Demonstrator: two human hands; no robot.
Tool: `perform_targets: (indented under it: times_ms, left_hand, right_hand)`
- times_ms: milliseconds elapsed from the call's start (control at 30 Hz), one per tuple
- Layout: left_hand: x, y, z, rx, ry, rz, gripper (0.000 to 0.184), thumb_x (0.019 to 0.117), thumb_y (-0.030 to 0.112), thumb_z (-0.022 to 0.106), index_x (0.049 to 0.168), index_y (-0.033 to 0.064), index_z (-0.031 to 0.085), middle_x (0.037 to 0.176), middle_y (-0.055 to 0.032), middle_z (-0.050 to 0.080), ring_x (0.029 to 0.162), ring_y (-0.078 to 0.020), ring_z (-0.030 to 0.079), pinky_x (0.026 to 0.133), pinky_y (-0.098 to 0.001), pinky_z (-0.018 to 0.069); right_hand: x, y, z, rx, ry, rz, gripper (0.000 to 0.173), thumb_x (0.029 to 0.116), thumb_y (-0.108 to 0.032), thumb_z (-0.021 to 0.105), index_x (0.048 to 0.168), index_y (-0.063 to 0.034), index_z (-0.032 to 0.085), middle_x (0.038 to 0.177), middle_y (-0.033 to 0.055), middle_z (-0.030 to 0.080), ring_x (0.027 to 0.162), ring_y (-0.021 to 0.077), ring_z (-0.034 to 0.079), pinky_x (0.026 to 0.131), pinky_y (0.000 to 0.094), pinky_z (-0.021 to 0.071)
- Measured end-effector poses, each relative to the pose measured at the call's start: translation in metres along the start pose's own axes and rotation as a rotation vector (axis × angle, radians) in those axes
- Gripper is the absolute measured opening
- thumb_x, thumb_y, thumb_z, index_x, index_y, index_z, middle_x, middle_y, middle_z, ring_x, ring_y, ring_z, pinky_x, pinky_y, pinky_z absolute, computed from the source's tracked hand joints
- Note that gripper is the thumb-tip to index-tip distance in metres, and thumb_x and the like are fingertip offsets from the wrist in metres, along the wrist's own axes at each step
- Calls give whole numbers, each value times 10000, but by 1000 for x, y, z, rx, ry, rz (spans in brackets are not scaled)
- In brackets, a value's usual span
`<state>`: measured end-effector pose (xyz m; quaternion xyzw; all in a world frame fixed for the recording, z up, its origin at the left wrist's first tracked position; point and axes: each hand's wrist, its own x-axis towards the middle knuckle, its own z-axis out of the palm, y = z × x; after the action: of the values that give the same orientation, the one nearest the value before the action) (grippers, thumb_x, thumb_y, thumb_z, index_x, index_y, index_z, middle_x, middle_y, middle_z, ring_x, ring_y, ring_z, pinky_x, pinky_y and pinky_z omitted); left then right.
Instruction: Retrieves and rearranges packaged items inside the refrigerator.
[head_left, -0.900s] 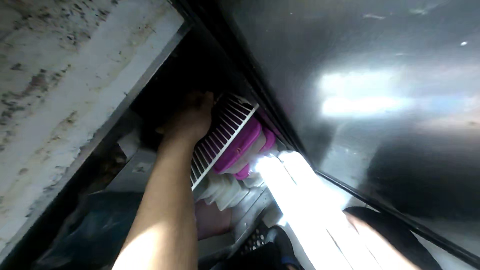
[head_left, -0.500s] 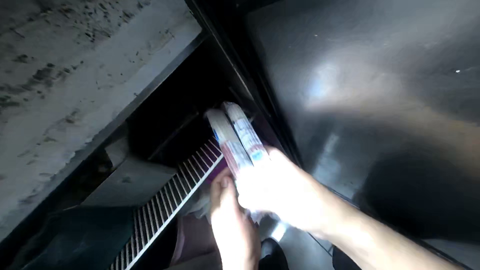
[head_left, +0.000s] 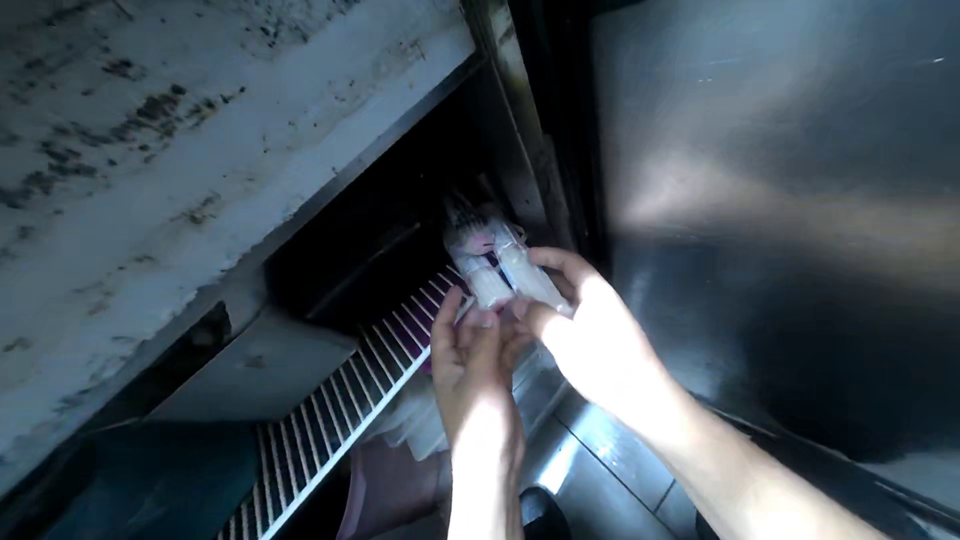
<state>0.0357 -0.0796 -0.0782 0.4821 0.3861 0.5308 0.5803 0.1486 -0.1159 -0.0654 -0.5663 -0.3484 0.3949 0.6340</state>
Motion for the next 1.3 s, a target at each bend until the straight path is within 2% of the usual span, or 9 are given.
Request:
perform_targets:
  times_ms: [100,233,400,533,633,733,967,1100,1300]
  left_hand:
    - [2,-6,1,108,-26,55,578,971,-19,623,1496,178,482,1200,-116,677,884,-205,722,750,-342,633]
    - [9,-9,1,207,42,111,454,966,-25,641,1400,88,570,1130,-110,715,909,-215,740,816,-366,640]
    - [12,-11,-6,234,60,125,437,956,-8,663,1374,79,569,1160,-97,701,940,-210,733,834,-369,636]
    - [11,-12,-12,268,40,118,387,979,20,647,1354,70,572,1107,-103,705,920,-220,735,811,-379,645]
    - [9,-14,-16,295,56,85,340,999,63,635,1335,91,599,1083,-95,710,879,-219,736,779,-370,645]
    - [7,-13,-16,328,56,55,255,1015,107,626,1269,94,646,1059,-79,727,865,-205,732,756,-353,640]
    - [-1,-9,-15,359,49,21,178,1032,123,593,1186,81,671,989,-64,726,839,-163,717,719,-306,620]
    - [-6,-5,-26,366,12,-8,257,1035,112,576,1283,121,639,1039,-75,719,861,-195,716,716,-330,622]
    - [-8,-5,-36,422,-25,7,299,1020,100,586,1318,112,615,1042,-92,722,864,-228,732,712,-369,641]
  right_hand:
    - [-18,16,-6,-29,68,-135,410,994,-195,648,1396,-214,571,974,-4,732,751,102,719,621,279,631]
    - [-46,16,-15,-11,179,-226,347,951,-220,688,1290,-204,620,874,-22,729,663,136,715,546,287,641]
    - [-95,5,-38,64,220,-250,332,947,-54,653,1264,2,569,1032,64,691,695,159,713,557,317,656]
    - [-112,3,-47,102,197,-297,316,973,-68,643,1263,31,562,1111,89,624,741,164,709,604,341,670]
    - [-103,0,-37,117,231,-293,333,964,-48,629,1284,22,565,1055,84,640,733,174,703,610,340,665]
    - [-70,3,-3,84,375,-252,329,910,-99,664,1237,-83,639,973,33,670,685,134,696,574,290,644]
    - [-15,16,31,12,223,-167,496,998,-268,648,1473,-230,513,1327,7,587,1051,66,642,845,268,585]
    - [-17,26,27,-23,298,-283,395,1012,-149,615,1402,-137,554,1103,0,711,887,51,710,756,236,625]
    - [26,26,37,-236,396,-481,403,980,-235,695,1342,-79,608,1124,40,701,834,55,708,727,247,635]
